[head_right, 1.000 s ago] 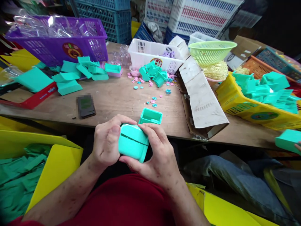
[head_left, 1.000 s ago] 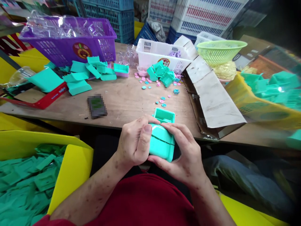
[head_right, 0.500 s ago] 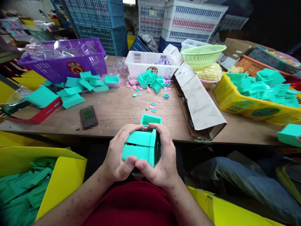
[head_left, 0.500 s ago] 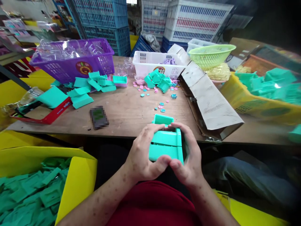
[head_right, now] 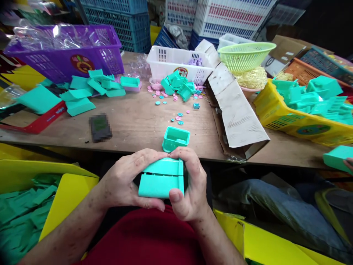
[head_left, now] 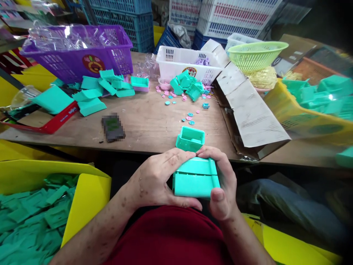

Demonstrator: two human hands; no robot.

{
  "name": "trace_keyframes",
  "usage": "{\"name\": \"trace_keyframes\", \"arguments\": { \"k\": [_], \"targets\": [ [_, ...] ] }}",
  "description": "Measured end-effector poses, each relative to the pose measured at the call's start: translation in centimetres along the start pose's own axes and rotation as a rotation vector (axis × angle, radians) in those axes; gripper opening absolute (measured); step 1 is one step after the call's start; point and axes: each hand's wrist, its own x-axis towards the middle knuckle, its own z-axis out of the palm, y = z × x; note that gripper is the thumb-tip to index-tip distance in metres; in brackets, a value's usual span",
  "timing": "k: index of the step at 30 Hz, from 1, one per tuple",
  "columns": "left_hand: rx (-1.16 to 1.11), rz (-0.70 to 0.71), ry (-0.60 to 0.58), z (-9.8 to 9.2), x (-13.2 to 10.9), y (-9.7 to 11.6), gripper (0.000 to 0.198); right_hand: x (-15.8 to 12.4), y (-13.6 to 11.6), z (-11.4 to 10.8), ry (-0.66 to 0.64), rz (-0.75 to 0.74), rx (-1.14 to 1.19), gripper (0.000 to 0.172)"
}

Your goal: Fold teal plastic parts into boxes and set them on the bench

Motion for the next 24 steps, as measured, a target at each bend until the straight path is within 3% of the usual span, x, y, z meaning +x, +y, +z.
{"name": "trace_keyframes", "arguments": {
  "k": [5,9,11,16,19,21,24],
  "targets": [
    [-0.123,-0.17,-0.041,0.2,-0.2,-0.2,0.104,0.0,0.2,0.1,0.044,-0.035,-0.052,0.07],
    [-0.209,-0.285,0.13,1.0,-1.2,-0.5,0.132,0.2,0.6,0.3,0.136,-0.135,-0.072,0.08],
    [-0.164,-0.243,0.175,1.0,-1.5,-0.6,0.118,0.1,0.7,0.3,0.138,-0.157,-0.071,0.084],
    [-0.073,-0.116,0.06,0.2,-1.6,-0.2,0.041,0.2,0.7,-0.6,0.012,-0.162,-0.163,0.089],
    [0.001,-0.057,0.037,-0.2,-1.4,0.2,0.027,0.8,0.8,-2.1,-0.171,-0.079,-0.216,0.097],
    [0.043,-0.048,0.042,-0.6,-1.1,0.3,0.042,1.2,0.9,-3.0,-0.278,-0.043,-0.202,0.105],
    [-0.027,-0.077,0.127,-1.0,-1.0,0.1,0.089,1.2,0.9,-3.5,-0.31,-0.029,-0.148,0.111]
  ]
}}
